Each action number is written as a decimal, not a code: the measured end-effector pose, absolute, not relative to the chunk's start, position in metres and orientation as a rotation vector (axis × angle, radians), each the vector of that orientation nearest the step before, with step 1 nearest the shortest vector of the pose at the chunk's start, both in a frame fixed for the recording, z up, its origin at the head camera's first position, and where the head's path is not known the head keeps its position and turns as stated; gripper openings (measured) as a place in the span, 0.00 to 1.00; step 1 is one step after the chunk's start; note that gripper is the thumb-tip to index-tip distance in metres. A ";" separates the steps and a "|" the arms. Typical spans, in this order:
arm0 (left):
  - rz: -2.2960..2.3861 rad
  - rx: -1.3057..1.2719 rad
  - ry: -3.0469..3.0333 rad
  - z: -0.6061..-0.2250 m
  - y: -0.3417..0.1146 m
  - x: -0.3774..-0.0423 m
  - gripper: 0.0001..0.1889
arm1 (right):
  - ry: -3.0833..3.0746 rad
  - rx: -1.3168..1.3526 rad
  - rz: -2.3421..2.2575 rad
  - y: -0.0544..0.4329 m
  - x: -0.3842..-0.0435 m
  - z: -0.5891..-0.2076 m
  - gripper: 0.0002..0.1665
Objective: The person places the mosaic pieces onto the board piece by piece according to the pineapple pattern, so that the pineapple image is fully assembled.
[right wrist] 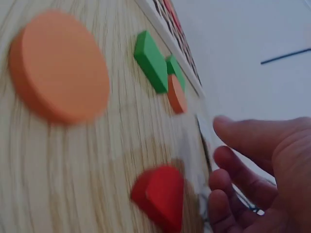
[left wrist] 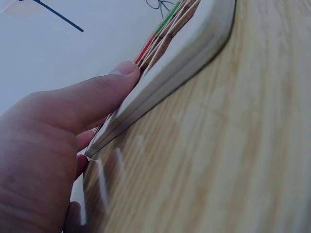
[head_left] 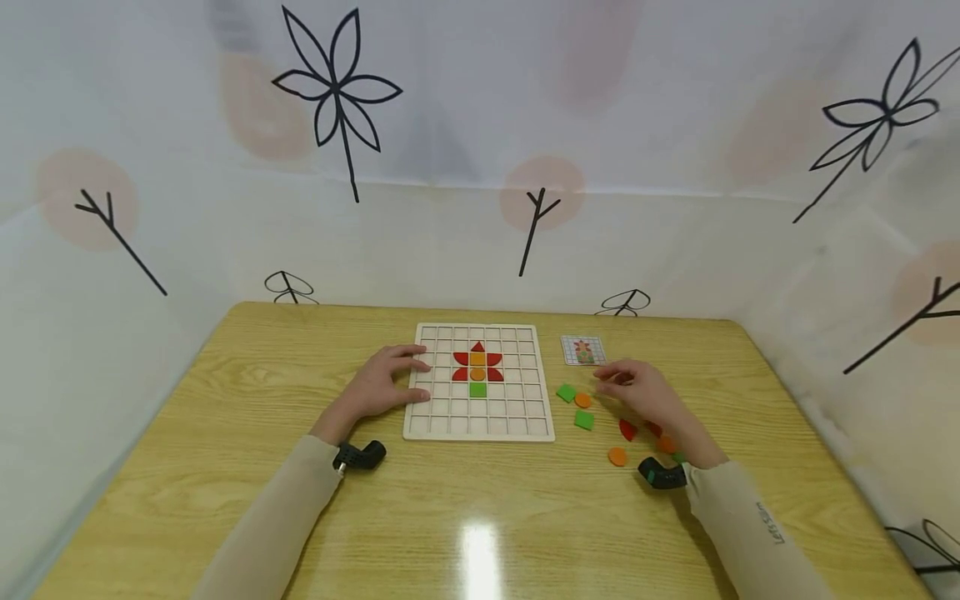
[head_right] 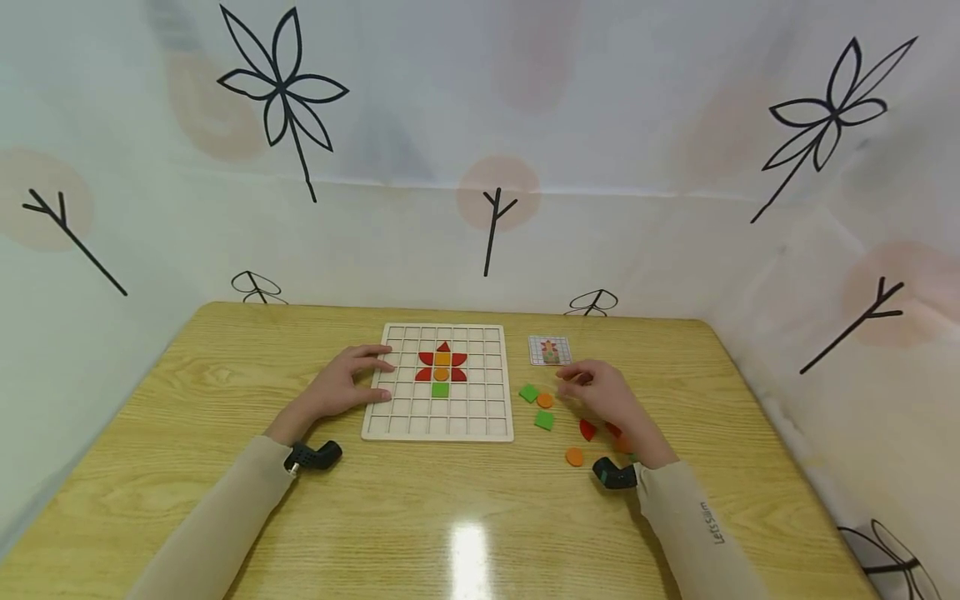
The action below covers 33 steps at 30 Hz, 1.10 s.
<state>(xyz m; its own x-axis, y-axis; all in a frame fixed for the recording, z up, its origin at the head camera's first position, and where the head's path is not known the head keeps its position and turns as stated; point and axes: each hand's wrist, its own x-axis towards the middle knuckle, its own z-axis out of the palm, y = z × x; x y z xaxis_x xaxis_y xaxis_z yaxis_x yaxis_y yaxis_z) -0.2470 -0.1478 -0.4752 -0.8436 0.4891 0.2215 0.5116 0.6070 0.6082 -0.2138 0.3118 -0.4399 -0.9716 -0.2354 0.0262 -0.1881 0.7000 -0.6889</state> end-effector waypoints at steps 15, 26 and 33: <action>-1.056 -0.868 -2.802 -0.478 -0.150 -0.249 0.23 | 2.717 -0.459 -1.033 0.304 -0.213 -0.439 0.19; -1.059 -0.861 -2.814 -0.478 -0.150 -0.250 0.24 | 2.658 -0.411 -1.063 0.305 -0.213 -0.434 0.13; -1.067 -0.867 -2.811 -0.478 -0.150 -0.249 0.23 | 2.602 -0.381 -1.158 0.309 -0.214 -0.433 0.11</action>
